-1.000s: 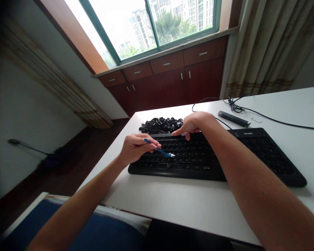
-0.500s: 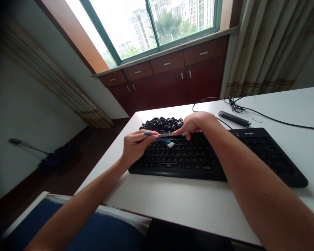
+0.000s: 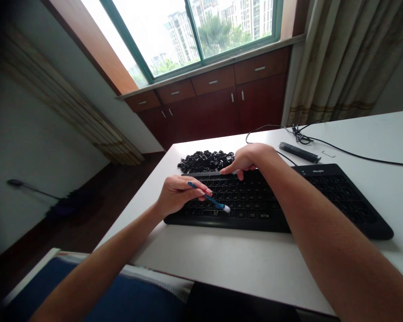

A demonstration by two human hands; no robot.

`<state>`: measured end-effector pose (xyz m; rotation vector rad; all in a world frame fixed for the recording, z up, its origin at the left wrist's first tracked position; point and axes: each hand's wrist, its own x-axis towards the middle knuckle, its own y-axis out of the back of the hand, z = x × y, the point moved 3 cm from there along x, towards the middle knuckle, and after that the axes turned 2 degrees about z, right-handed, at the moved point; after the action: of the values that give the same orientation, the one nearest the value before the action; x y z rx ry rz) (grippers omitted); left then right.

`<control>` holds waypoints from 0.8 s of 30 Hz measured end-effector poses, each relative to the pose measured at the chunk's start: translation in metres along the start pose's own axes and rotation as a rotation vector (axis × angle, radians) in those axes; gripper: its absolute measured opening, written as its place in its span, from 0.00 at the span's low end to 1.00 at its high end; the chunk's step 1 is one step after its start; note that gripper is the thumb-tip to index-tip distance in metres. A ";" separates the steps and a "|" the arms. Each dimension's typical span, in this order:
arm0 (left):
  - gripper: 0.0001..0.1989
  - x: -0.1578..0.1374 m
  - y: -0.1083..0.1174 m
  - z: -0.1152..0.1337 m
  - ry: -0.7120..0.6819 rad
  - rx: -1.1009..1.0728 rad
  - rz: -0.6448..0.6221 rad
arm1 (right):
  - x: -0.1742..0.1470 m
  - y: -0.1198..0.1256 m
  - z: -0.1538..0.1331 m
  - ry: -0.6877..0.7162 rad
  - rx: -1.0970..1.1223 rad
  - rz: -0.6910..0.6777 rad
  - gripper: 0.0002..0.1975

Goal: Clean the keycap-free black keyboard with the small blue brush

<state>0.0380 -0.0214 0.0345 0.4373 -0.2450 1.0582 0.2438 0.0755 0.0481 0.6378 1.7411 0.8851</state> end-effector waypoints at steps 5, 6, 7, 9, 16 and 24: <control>0.05 0.003 0.006 0.002 -0.070 0.194 0.212 | 0.000 0.000 0.000 0.004 0.003 -0.001 0.41; 0.05 0.004 0.006 0.003 -0.084 0.211 0.212 | 0.001 0.000 0.000 0.004 0.002 -0.002 0.41; 0.06 0.004 0.005 0.003 -0.086 0.206 0.182 | 0.001 0.000 0.000 0.003 0.000 -0.005 0.41; 0.06 0.003 0.002 0.003 -0.055 0.128 0.048 | 0.001 0.000 0.000 0.002 -0.005 -0.009 0.41; 0.04 0.003 0.005 0.006 -0.055 0.100 0.097 | 0.000 0.001 0.000 0.000 0.004 -0.004 0.39; 0.07 0.003 0.000 0.005 0.040 0.050 -0.030 | 0.002 0.001 0.001 0.015 0.015 0.009 0.39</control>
<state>0.0394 -0.0211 0.0399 0.4631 -0.1764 1.0449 0.2441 0.0776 0.0475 0.6502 1.7609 0.8860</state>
